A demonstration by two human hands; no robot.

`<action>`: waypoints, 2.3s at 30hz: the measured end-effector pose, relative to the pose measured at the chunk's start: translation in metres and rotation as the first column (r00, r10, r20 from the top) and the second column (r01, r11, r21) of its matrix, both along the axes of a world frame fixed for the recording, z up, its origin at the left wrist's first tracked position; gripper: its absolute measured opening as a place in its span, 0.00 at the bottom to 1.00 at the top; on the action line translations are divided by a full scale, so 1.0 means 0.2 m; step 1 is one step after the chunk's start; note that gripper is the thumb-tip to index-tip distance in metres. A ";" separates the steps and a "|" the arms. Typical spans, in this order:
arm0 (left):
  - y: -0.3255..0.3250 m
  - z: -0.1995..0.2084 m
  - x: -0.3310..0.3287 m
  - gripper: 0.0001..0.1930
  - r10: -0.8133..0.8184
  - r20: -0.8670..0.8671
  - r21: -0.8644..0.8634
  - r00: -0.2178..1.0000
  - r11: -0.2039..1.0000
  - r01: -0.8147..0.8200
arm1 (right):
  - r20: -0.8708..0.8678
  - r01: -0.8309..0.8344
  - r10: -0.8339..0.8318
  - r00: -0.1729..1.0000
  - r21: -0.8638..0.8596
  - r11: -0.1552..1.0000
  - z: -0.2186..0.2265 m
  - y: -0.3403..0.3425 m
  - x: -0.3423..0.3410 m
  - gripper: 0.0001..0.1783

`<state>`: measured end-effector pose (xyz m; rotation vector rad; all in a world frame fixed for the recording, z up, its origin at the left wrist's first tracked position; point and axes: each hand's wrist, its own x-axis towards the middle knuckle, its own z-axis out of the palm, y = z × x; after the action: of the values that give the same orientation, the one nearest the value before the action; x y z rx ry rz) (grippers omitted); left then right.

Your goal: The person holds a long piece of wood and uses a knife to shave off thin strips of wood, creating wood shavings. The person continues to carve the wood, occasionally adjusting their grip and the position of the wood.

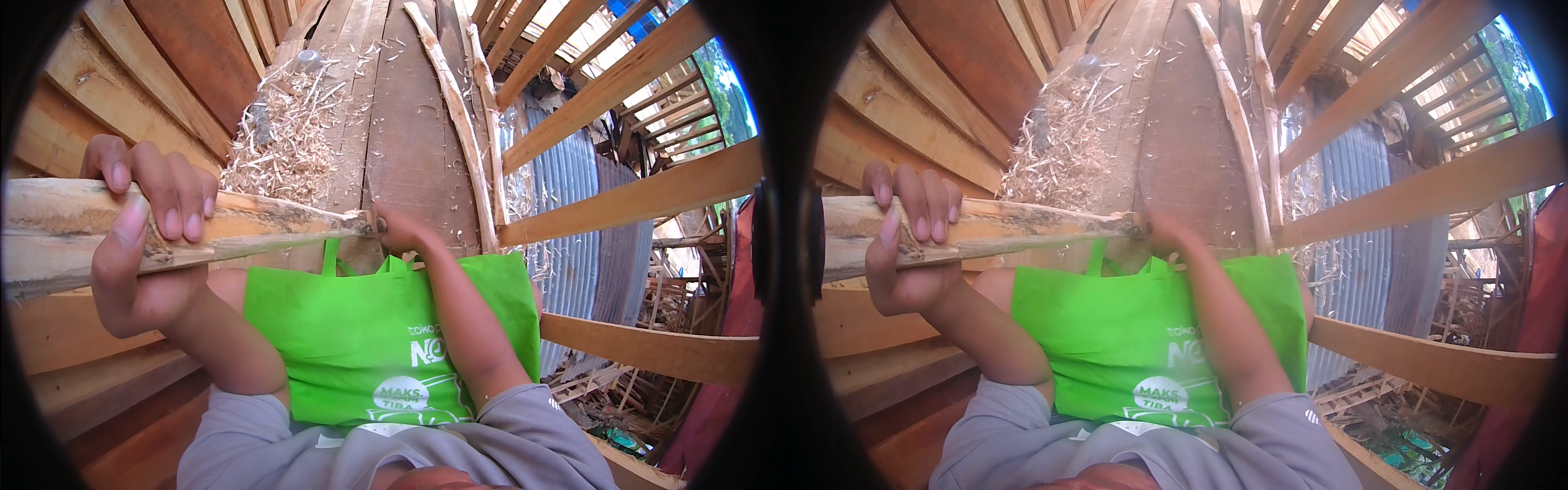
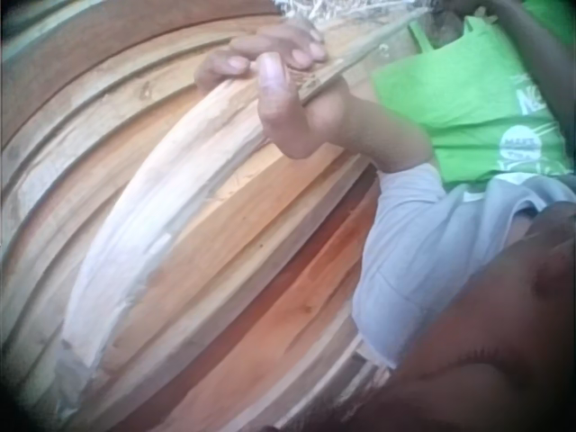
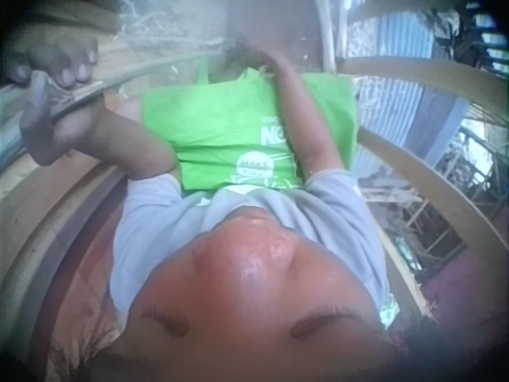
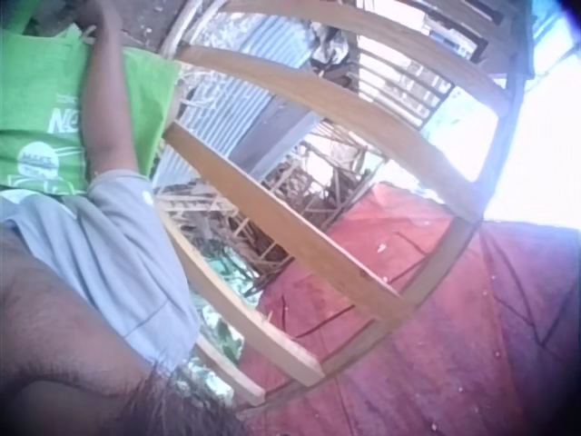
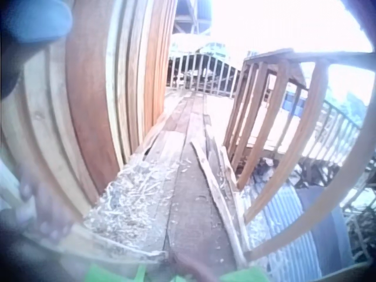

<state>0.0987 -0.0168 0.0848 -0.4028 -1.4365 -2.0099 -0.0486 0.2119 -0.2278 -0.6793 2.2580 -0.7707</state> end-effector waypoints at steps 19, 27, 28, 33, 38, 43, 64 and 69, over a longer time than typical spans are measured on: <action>-0.07 -0.05 0.02 0.11 0.010 0.018 -0.006 1.000 1.000 -0.010 | 0.111 -0.402 0.473 0.874 0.714 0.574 0.08 -0.05 -0.04 0.45; -0.07 -0.04 0.03 0.11 0.020 0.030 -0.007 0.999 1.000 -0.020 | 0.010 -0.134 0.133 0.991 0.097 0.986 0.10 -0.14 0.13 0.50; -0.07 -0.04 0.03 0.12 0.032 0.029 -0.004 0.999 0.999 -0.032 | 0.041 -0.035 0.031 0.999 0.127 0.991 0.12 -0.14 0.12 0.49; -0.07 -0.02 0.02 0.13 0.035 0.022 0.007 0.999 0.999 -0.035 | -0.270 0.517 -0.471 0.840 0.132 0.846 -0.04 -0.02 -0.07 0.39; -0.06 -0.03 0.02 0.12 -0.026 -0.001 0.003 1.000 1.000 0.026 | -0.304 0.248 -0.183 0.935 0.193 0.949 -0.08 -0.01 -0.13 0.29; -0.07 -0.04 0.03 0.12 0.006 -0.003 0.010 1.000 1.000 -0.006 | -0.075 0.145 -0.160 0.984 -0.170 0.975 0.07 -0.10 -0.10 0.18; 0.09 -0.31 -0.28 0.11 0.155 -0.048 0.072 0.987 0.986 -0.151 | 0.322 0.566 -0.487 0.812 -0.229 0.792 0.29 -0.04 -0.16 0.16; 0.07 -0.32 -0.31 0.11 0.092 -0.101 0.115 0.991 0.990 -0.080 | 0.450 0.544 -0.384 0.806 -0.307 0.781 0.27 -0.06 -0.16 0.14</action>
<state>0.0372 -0.0021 0.0216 -0.3869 -1.2508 -1.9582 -0.0801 0.1993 -0.1740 -0.1041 1.9311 -1.5359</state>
